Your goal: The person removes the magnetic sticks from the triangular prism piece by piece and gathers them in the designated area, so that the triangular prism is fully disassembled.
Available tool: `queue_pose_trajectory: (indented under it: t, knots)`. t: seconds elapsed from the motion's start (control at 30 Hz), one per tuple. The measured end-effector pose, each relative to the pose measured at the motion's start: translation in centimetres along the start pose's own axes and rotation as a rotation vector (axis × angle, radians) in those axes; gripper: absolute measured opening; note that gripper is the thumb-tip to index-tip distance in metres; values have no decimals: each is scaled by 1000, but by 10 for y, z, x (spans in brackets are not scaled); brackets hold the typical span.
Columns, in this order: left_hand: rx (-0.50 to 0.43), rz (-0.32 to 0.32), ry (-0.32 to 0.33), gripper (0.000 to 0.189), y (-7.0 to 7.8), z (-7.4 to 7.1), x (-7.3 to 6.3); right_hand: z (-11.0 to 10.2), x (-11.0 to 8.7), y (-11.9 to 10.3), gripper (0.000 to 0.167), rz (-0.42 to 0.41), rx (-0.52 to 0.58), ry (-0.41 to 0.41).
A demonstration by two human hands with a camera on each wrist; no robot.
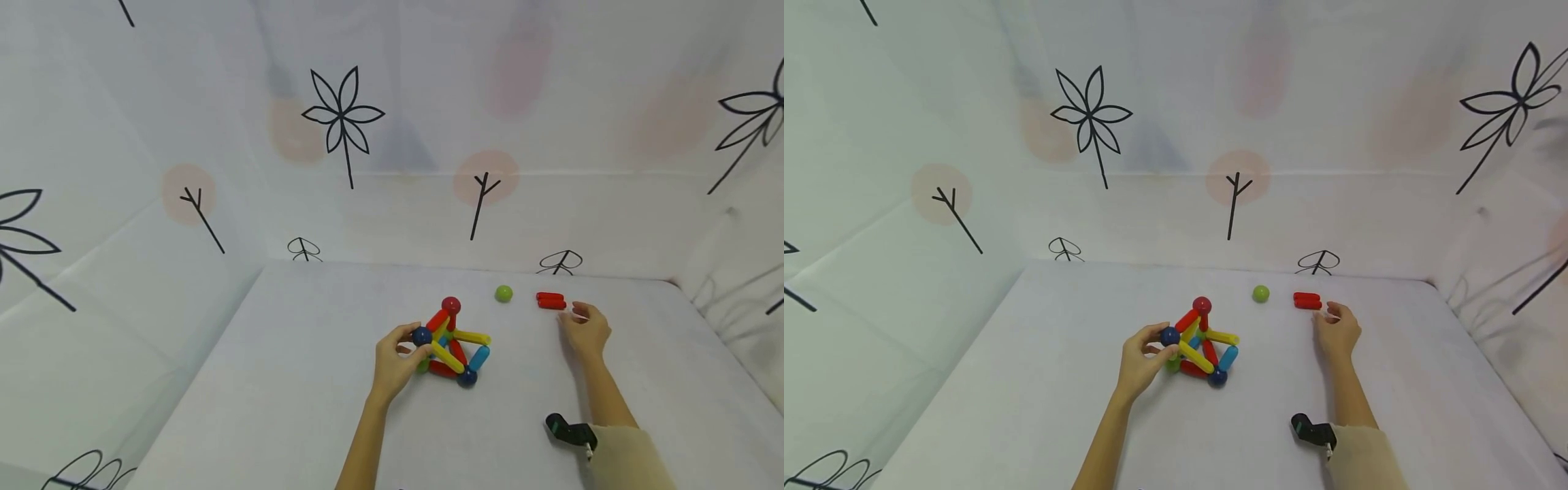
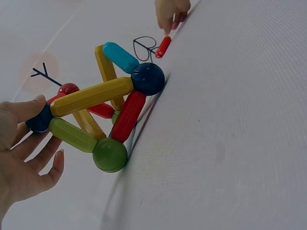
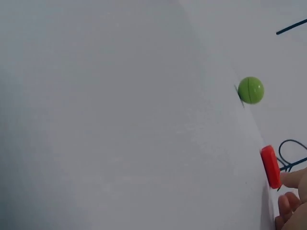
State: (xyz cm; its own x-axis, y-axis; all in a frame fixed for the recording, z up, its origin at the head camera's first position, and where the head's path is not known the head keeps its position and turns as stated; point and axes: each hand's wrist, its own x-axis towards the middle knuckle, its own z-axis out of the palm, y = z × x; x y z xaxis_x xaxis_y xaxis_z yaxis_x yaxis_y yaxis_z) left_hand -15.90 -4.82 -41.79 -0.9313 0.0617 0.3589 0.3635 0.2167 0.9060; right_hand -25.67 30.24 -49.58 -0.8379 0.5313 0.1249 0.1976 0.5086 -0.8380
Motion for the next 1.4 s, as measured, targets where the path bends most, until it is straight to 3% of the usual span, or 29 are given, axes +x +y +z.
queue_pose_trajectory:
  t: [0.1,0.23,0.3,0.5,0.67,0.83,1.1,1.4]
  knots:
    - [2,8,0,34,0,1,0,-2,-15,-6,37,-26,25,37]
    - [4,9,-4,35,-1,1,-1,-3,-39,-22,31,-157,126,22]
    - [5,7,-4,35,-1,1,0,-3,-50,-30,30,-264,160,-66]
    - [3,1,0,34,-1,1,1,-1,-78,-53,39,-487,131,-486]
    - [3,0,11,35,-2,1,1,4,-99,-68,35,-550,108,-638]
    - [7,18,51,37,-4,2,1,7,-112,-76,33,-560,101,-666]
    - [-21,20,111,37,-8,4,2,14,-119,-78,33,-529,128,-632]
    - [-82,-31,346,26,-13,14,6,26,-130,-85,30,-481,215,-633]
